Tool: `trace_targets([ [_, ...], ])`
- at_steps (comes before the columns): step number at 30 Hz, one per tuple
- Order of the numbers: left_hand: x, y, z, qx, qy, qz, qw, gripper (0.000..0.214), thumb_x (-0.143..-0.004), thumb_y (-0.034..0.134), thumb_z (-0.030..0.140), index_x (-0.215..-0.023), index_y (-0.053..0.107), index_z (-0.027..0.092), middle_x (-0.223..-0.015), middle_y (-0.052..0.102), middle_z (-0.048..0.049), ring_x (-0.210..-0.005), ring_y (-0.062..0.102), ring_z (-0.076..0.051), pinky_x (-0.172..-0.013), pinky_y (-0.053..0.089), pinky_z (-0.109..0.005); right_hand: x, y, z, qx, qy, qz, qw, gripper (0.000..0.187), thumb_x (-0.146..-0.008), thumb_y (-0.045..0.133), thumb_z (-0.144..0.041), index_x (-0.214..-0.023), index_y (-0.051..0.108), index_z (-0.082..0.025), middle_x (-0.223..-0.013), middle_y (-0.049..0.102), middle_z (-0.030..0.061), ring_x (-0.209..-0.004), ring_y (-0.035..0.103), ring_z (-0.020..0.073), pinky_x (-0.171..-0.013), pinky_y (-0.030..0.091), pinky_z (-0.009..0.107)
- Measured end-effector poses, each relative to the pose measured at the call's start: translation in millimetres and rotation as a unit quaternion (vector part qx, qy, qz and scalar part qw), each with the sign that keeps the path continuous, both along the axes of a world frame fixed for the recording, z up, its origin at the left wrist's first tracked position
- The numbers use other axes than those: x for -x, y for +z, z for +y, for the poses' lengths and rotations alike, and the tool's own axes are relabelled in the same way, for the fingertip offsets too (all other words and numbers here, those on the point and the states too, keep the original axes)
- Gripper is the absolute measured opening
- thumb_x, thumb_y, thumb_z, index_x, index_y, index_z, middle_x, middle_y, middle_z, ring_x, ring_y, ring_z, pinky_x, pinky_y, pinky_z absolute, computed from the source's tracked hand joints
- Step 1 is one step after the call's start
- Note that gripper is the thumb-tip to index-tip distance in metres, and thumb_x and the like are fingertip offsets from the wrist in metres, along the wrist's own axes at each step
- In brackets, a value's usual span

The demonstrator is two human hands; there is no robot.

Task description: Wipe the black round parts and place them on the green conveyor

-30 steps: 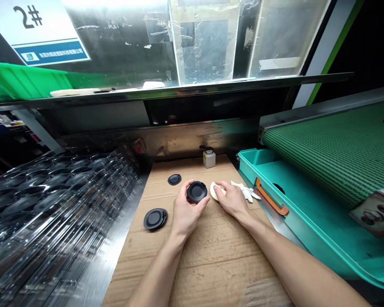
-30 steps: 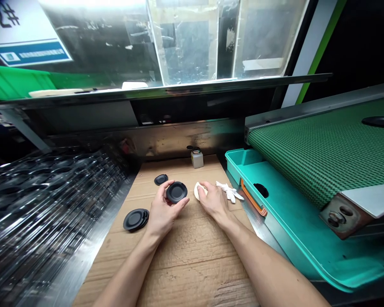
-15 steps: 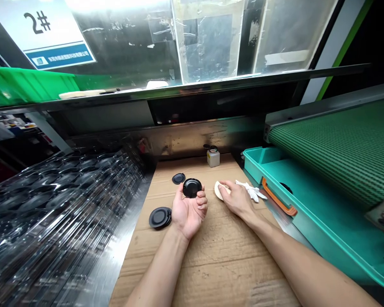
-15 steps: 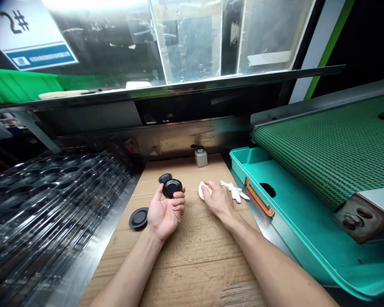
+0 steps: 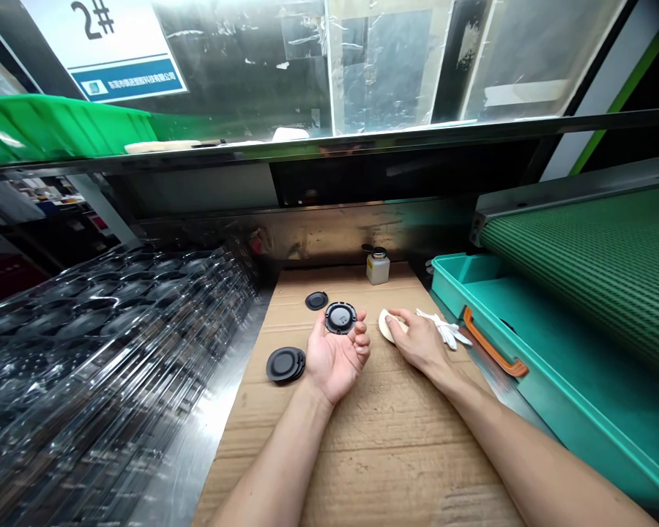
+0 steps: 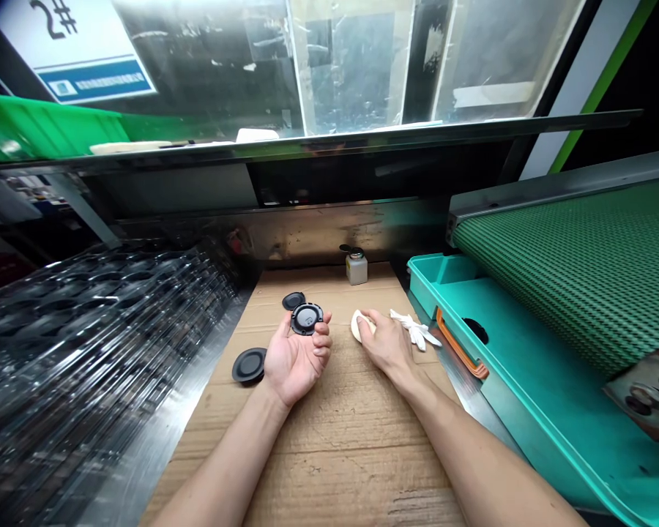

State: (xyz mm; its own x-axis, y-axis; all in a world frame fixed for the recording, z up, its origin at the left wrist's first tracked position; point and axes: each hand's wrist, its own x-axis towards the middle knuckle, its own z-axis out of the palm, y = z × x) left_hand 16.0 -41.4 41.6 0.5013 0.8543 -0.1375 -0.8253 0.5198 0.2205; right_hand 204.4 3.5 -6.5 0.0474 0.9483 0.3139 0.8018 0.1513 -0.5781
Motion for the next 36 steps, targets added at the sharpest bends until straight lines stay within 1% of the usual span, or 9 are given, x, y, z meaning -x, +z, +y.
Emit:
trace_targets([
  [6, 0.1, -2.1, 0.9, -0.012, -0.007, 0.003, 1.000, 0.057, -0.090, 0.038, 0.051, -0.115, 0.054, 0.002, -0.080, 0.057, -0.0088, -0.064, 0.050, -0.013, -0.055, 0.046, -0.024, 0.2, -0.7, 0.5, -0.004, 0.000, -0.001, 1.000, 0.036, -0.088, 0.046, -0.046, -0.111, 0.067, -0.027, -0.100, 0.071, 0.0043, -0.097, 0.064, 0.0212, -0.085, 0.047, 0.031],
  [11, -1.1, -3.6, 0.9, -0.025, -0.006, 0.022, 0.999, 0.059, -0.090, 0.038, 0.053, -0.115, 0.054, 0.002, -0.081, 0.058, -0.0089, -0.064, 0.050, -0.013, -0.056, 0.046, -0.024, -0.4, 0.4, 0.2, -0.008, 0.006, 0.003, 1.000, 0.036, -0.089, 0.046, -0.046, -0.112, 0.067, -0.028, -0.101, 0.071, 0.0037, -0.100, 0.064, 0.0209, -0.089, 0.046, 0.031],
  [14, -1.7, -4.1, 0.7, -0.028, -0.008, 0.027, 0.999, 0.059, -0.090, 0.038, 0.053, -0.115, 0.054, 0.002, -0.081, 0.058, -0.0088, -0.064, 0.051, -0.013, -0.057, 0.046, -0.024, -0.2, 0.5, 0.3, -0.004, 0.003, 0.005, 1.000, 0.036, -0.089, 0.046, -0.046, -0.112, 0.066, -0.029, -0.102, 0.071, 0.0034, -0.100, 0.064, 0.0210, -0.088, 0.046, 0.031],
  [20, -1.9, -5.1, 0.2, -0.032, 0.001, 0.035, 0.999, 0.059, -0.090, 0.037, 0.054, -0.115, 0.055, 0.003, -0.080, 0.058, -0.0085, -0.064, 0.052, -0.014, -0.057, 0.046, -0.024, 0.4, -1.1, 0.4, -0.015, 0.009, -0.005, 1.000, 0.036, -0.089, 0.046, -0.045, -0.113, 0.066, -0.027, -0.102, 0.071, 0.0039, -0.100, 0.064, 0.0209, -0.091, 0.045, 0.031],
  [29, -3.0, -3.0, 0.0, -0.022, 0.005, 0.049, 0.999, 0.061, -0.090, 0.035, 0.056, -0.113, 0.056, 0.004, -0.079, 0.059, -0.0091, -0.062, 0.052, -0.014, -0.054, 0.045, -0.025, 1.2, -0.6, 0.0, -0.009, 0.010, -0.007, 1.000, 0.036, -0.089, 0.046, -0.044, -0.113, 0.066, -0.026, -0.102, 0.071, 0.0045, -0.099, 0.064, 0.0207, -0.090, 0.046, 0.031],
  [33, -1.6, -4.9, 0.3, -0.030, -0.003, 0.044, 0.999, 0.063, -0.090, 0.033, 0.057, -0.113, 0.056, 0.003, -0.079, 0.059, -0.0090, -0.062, 0.052, -0.013, -0.055, 0.046, -0.025, 1.8, -0.4, -0.1, -0.009, 0.003, -0.012, 1.000, 0.036, -0.089, 0.046, -0.045, -0.112, 0.066, -0.027, -0.102, 0.071, 0.0042, -0.100, 0.064, 0.0212, -0.090, 0.045, 0.032],
  [36, -3.1, -5.6, -0.8, -0.043, 0.003, 0.067, 0.997, 0.064, -0.089, 0.034, 0.060, -0.111, 0.057, 0.004, -0.080, 0.060, -0.0091, -0.062, 0.054, -0.013, -0.056, 0.047, -0.025, 1.4, -0.3, -0.4, -0.009, 0.006, -0.010, 1.000, 0.036, -0.089, 0.046, -0.046, -0.113, 0.066, -0.027, -0.101, 0.071, 0.0042, -0.100, 0.064, 0.0210, -0.090, 0.045, 0.032],
])
